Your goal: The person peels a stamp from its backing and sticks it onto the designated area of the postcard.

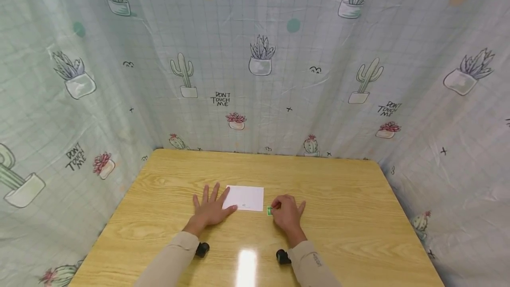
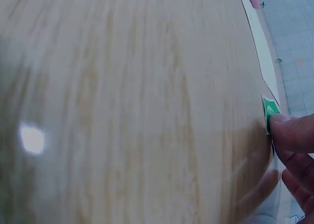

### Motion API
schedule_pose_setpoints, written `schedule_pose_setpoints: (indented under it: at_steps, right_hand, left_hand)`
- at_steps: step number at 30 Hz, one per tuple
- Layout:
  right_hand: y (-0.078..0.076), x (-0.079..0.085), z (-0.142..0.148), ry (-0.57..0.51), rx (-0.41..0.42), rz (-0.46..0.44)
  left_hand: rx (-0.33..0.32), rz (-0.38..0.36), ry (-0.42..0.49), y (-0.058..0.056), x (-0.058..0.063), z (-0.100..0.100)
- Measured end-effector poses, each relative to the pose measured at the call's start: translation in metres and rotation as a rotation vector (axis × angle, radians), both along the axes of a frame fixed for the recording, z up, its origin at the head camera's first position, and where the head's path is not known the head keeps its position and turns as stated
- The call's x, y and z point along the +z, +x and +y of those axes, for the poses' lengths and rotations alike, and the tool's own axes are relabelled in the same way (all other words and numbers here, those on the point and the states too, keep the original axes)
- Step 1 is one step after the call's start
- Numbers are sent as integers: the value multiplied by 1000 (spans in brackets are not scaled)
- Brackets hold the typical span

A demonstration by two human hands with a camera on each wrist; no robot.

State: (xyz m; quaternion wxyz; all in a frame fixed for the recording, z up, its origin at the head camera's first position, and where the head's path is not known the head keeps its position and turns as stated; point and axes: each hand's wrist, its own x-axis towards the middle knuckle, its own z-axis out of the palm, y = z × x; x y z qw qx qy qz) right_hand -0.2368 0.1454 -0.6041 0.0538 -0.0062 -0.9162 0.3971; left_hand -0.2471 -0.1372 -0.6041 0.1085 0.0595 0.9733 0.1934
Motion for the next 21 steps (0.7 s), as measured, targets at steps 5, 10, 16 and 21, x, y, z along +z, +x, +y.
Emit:
schedule_pose_setpoints:
  at_steps: [5,10,16,21]
  right_hand:
    - [-6,-1,5,6,-18,-52]
    - [-9,10,7,-37,-22,-93]
    - [-3,18,20,-123,-66,-145]
    - [-3,25,22,-172,-35,-152]
  left_hand:
    - [-1,6,-10,-1,3,2]
    - [1,10,-21,0,12,1]
    - [-14,22,15,4,17,7]
    - [7,44,10,7,18,6]
